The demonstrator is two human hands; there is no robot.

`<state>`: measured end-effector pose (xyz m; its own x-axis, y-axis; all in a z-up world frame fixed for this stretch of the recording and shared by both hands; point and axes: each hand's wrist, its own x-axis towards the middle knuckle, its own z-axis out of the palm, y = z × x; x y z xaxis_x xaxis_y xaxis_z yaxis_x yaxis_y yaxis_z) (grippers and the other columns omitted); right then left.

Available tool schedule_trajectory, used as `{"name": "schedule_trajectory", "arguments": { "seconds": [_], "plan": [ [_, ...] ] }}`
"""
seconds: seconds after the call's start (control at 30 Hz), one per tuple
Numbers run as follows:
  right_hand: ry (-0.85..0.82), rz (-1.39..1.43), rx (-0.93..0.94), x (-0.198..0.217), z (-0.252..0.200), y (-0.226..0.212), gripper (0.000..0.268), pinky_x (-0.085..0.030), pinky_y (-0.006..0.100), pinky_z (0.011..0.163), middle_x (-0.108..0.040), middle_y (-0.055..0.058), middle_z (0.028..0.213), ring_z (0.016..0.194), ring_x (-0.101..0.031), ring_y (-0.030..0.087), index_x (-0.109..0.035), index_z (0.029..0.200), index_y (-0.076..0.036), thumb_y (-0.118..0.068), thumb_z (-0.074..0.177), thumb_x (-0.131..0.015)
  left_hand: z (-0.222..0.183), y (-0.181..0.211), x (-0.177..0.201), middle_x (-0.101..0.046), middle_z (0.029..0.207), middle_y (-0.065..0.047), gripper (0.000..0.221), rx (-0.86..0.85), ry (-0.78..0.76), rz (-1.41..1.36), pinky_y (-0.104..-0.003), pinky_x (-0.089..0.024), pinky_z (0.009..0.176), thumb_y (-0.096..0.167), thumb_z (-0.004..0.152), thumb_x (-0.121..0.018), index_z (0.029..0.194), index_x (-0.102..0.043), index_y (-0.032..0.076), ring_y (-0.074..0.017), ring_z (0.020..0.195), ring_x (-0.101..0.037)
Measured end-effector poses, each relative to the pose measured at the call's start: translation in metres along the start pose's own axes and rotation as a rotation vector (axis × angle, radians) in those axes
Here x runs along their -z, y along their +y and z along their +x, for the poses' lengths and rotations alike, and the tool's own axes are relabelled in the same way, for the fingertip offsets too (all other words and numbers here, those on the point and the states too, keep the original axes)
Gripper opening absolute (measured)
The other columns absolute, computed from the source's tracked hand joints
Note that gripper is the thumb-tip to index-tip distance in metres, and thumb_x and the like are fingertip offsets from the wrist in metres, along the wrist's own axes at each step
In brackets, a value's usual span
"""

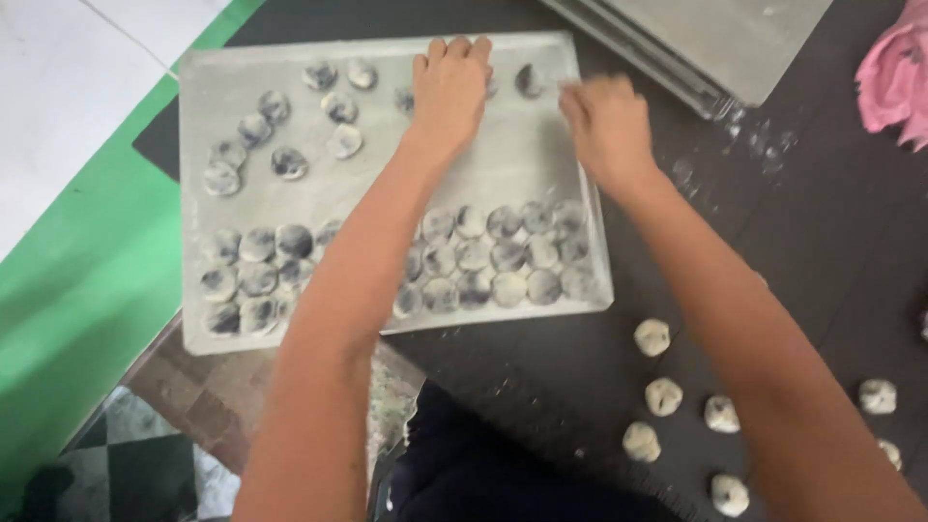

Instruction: Arranging small dough balls in organized rows on a baking tray

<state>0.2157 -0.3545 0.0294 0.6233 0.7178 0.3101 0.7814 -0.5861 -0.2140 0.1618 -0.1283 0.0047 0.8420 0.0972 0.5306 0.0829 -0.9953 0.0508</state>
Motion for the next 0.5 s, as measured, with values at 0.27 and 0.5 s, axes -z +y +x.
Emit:
{"name": "schedule_trajectory", "arguments": {
  "seconds": [0.27,0.5],
  "plan": [
    [0.048,0.297,0.011,-0.042,0.067,0.016,0.020,-0.043,0.043,0.078,-0.059,0.012,0.096,0.092,-0.056,0.034,-0.071,0.094,-0.014,-0.020,0.075,-0.069,0.013,0.010,0.009,-0.069,0.083,-0.010,0.027,0.152,-0.272,-0.123,-0.057,-0.042,0.071,0.023,0.078,-0.075,0.093,-0.055,0.012,-0.0388,0.084,-0.062],
    [-0.162,0.371,-0.235,0.045,-0.006,-0.015,0.022,-0.043,0.033,0.070,-0.067,-0.006,0.080,0.072,-0.061,0.013,-0.066,0.090,-0.020,-0.033,0.075,-0.074,-0.036,0.062,0.078,-0.067,0.074,-0.005,0.019,0.293,-0.254,-0.755,-0.041,-0.047,0.066,0.014,0.077,-0.065,0.092,-0.053,0.014,-0.0280,0.069,-0.065]
  ]
}}
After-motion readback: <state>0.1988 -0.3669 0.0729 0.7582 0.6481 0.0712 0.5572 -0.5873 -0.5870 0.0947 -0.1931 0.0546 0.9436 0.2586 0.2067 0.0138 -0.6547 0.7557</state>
